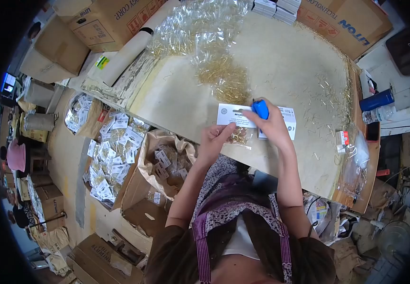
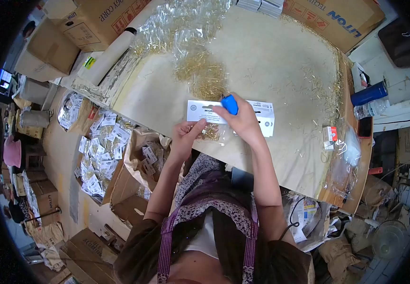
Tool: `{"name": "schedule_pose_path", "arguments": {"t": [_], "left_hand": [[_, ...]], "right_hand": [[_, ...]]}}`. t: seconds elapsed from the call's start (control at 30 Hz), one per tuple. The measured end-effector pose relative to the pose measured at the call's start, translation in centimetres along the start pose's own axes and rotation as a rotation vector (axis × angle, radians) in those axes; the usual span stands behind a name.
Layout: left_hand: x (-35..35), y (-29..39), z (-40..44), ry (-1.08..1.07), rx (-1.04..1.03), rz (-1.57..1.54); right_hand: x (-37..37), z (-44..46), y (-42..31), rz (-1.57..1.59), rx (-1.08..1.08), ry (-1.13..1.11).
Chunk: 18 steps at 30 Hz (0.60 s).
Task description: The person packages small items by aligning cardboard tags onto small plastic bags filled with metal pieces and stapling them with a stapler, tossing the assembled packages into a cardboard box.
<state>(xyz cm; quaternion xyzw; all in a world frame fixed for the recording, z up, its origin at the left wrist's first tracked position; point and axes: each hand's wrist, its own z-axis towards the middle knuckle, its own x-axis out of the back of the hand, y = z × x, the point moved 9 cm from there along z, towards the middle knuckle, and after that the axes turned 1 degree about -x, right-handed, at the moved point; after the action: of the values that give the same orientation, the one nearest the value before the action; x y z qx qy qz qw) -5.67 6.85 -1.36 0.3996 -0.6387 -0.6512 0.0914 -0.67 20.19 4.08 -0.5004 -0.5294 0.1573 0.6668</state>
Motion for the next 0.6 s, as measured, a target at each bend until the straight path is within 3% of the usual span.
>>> {"name": "schedule_pose_path", "arguments": {"t": [0.07, 0.17, 0.37, 0.47, 0.53, 0.6], "left_hand": [[0.2, 1.0, -0.4, 0.067, -0.097, 0.066], [0.3, 0.5, -0.7, 0.088, -0.129, 0.157], [0.2, 0.7, -1.3, 0.149, -0.157, 0.254], [-0.3, 1.2, -1.6, 0.166, -0.259, 0.252], [-0.4, 0.7, -1.7, 0.137, -0.259, 0.305], [-0.9, 0.6, -1.7, 0.107, -0.259, 0.359]], "right_hand": [[2.6, -0.5, -0.4, 0.256, 0.054, 0.332], [3.1, 0.1, 1.4, 0.402, 0.016, 0.440], [2.4, -0.5, 0.8, 0.535, 0.003, 0.442], [2.6, -0.6, 0.8, 0.465, 0.027, 0.461], [3.3, -0.9, -0.3, 0.157, 0.108, 0.527], [2.4, -0.7, 0.3, 0.250, 0.054, 0.468]]}}
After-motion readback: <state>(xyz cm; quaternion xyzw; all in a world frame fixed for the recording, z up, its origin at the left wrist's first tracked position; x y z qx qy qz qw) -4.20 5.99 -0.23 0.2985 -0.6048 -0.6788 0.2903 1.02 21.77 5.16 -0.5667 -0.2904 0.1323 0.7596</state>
